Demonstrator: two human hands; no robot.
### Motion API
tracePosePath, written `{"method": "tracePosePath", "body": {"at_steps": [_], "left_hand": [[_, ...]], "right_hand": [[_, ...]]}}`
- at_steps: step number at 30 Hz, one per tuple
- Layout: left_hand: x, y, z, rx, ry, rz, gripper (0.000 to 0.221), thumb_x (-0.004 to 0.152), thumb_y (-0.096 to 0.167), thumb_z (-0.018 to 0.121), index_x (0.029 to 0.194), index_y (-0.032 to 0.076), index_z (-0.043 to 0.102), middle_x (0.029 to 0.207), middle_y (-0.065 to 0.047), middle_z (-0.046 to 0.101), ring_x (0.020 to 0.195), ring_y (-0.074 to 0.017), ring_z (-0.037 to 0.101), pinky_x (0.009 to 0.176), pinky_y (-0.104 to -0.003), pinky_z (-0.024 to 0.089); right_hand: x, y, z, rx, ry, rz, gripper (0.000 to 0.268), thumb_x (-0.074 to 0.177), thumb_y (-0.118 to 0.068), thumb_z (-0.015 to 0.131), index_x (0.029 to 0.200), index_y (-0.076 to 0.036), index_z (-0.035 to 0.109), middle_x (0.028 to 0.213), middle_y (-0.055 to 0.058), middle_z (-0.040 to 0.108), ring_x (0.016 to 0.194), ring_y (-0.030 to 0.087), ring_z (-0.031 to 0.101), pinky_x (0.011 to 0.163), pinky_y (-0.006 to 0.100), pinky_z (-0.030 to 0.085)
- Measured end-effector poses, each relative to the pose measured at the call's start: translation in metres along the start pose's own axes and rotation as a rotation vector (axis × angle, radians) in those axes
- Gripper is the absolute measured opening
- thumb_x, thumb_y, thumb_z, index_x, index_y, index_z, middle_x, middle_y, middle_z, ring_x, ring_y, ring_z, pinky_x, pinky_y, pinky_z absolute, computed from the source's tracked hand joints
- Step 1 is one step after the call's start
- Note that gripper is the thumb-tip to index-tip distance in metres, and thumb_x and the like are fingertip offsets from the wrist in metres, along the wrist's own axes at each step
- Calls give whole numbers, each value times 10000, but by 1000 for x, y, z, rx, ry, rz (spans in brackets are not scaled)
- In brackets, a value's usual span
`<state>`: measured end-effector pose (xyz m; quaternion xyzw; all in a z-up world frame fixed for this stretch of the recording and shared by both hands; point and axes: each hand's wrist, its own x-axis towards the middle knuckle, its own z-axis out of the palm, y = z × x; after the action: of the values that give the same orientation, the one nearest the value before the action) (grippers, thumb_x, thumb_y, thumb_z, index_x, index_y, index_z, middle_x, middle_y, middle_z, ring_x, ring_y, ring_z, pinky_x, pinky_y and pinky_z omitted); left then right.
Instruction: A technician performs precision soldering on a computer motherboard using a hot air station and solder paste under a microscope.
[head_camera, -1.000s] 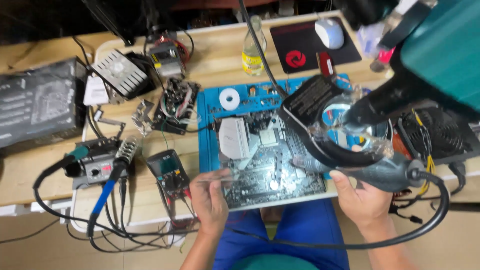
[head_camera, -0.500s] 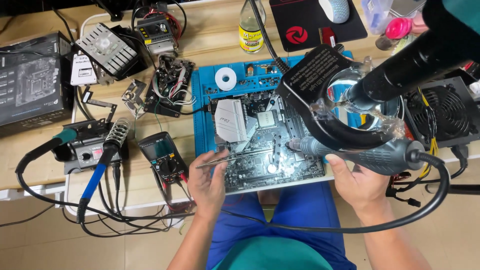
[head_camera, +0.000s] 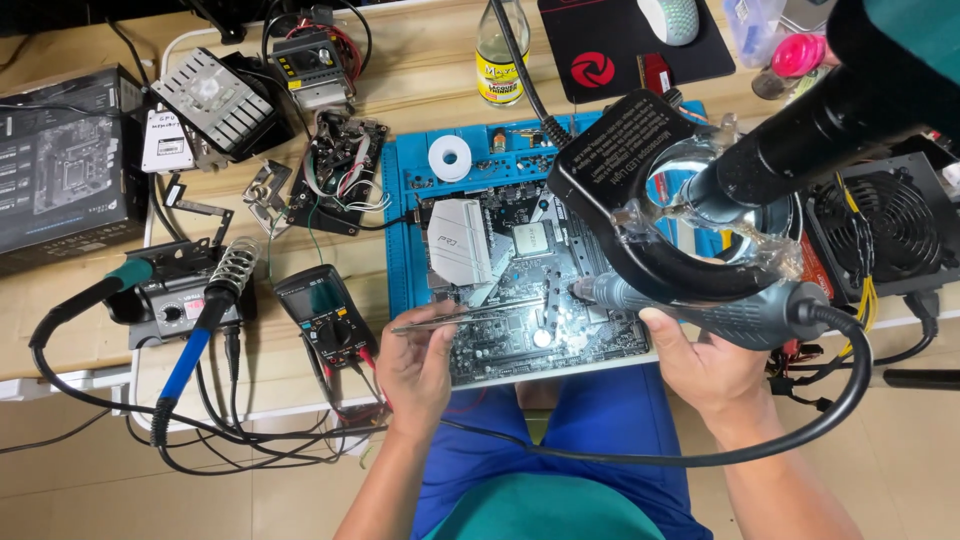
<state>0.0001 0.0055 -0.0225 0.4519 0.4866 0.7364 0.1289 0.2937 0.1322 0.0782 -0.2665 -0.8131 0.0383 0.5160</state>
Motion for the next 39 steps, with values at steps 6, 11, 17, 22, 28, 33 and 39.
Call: {"method": "tracePosePath", "body": {"at_steps": [6,11,17,22,28,33,39], "left_hand": [[1,-1,-1,-27,-12,11,270,991,-76,751,1218,-101,607,1101,-307,814,989,-446,852,842,-475,702],[2,5,2,-21,-15,5,256,992,-73,753,1207,-105,619,1077,-285,811,989,-439,853,831,-469,703],[1,1,0,-12,-22,-4,259,985,-63,767,1201,-103,630,1079,-277,811,993,-438,854,824,-463,704],[1,2,-1,4,-24,-10,238,995,-48,766,1189,-97,636,1067,-261,814,996,-417,857,795,-422,699],[2,3,-1,16,-27,-21,234,990,-47,771,1184,-90,646,1062,-256,817,990,-407,859,786,-414,700],[3,5,1,-7,-27,-19,222,996,-44,769,1175,-92,647,1056,-254,815,994,-405,862,798,-400,697],[2,3,-1,-6,-39,-25,227,997,-49,763,1186,-90,644,1064,-252,815,996,-400,861,797,-397,698]], "right_hand": [[5,0,5,-22,42,-43,424,972,-176,887,1158,179,747,1125,305,776,1139,506,768,1068,560,584],[1,9,5,-23,23,-30,415,988,-187,865,1184,166,767,1165,305,779,1178,539,746,1093,581,567],[13,-5,4,-31,-8,-11,414,987,-204,860,1178,152,771,1166,297,781,1186,548,741,1086,588,573],[9,-1,4,-15,-17,-14,437,983,-197,852,1223,157,758,1224,307,771,1233,536,726,1127,588,548],[5,1,7,1,-7,-13,448,970,-169,853,1244,170,750,1251,324,764,1265,533,711,1141,605,538],[0,9,10,12,27,-39,455,962,-156,851,1239,189,747,1254,331,757,1265,533,717,1166,605,521],[-2,7,10,2,20,-50,493,970,-166,846,1281,197,724,1303,344,737,1300,539,688,1188,625,494]]}}
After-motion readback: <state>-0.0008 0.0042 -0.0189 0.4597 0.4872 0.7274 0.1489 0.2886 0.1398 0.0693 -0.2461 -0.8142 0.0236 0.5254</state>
